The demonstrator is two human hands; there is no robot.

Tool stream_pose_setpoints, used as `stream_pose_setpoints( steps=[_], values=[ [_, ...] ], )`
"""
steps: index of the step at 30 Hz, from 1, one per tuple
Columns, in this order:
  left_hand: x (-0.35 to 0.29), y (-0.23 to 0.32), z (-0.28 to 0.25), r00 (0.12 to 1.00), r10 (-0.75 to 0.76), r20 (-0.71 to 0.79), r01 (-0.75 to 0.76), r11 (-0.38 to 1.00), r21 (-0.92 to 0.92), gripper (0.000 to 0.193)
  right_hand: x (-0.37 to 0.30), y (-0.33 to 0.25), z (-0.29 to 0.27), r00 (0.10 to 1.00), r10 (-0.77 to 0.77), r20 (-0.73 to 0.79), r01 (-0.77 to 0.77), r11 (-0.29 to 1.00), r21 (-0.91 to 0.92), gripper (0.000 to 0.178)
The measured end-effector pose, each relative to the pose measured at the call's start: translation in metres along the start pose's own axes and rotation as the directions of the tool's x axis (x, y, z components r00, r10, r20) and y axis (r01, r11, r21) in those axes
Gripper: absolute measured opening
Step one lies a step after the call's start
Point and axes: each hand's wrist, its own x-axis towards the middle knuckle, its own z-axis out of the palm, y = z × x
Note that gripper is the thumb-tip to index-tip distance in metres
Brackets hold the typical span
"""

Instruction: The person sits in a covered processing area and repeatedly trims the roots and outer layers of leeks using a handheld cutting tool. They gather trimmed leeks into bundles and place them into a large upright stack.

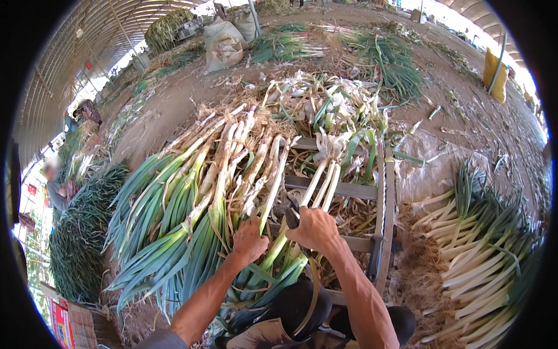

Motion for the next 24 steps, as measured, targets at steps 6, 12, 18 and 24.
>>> stream_pose_setpoints(
  steps=[6, 12, 18, 24],
  values=[
    [-0.001, -0.005, 0.003, 0.997, 0.066, -0.028, -0.066, 0.998, 0.000, 0.042, 0.041, 0.005, -0.002, 0.999, 0.044, -0.024, -0.044, 0.999, -0.010, 0.041],
    [0.005, -0.061, 0.026, 0.987, 0.144, -0.064, -0.149, 0.986, -0.078, 0.058, 0.058, -0.007, -0.010, 0.994, 0.104, -0.037, -0.103, 0.994, 0.048, 0.041],
    [0.027, -0.049, 0.010, 0.978, -0.132, 0.162, 0.192, 0.874, -0.446, 0.050, -0.004, -0.009, -0.033, 0.985, 0.109, 0.136, -0.132, 0.977, 0.167, 0.047],
    [0.025, -0.061, 0.008, 0.950, 0.021, 0.310, 0.219, 0.664, -0.715, 0.078, -0.072, -0.009, -0.038, 0.955, 0.038, 0.293, -0.087, 0.984, 0.157, 0.047]
  ],
)
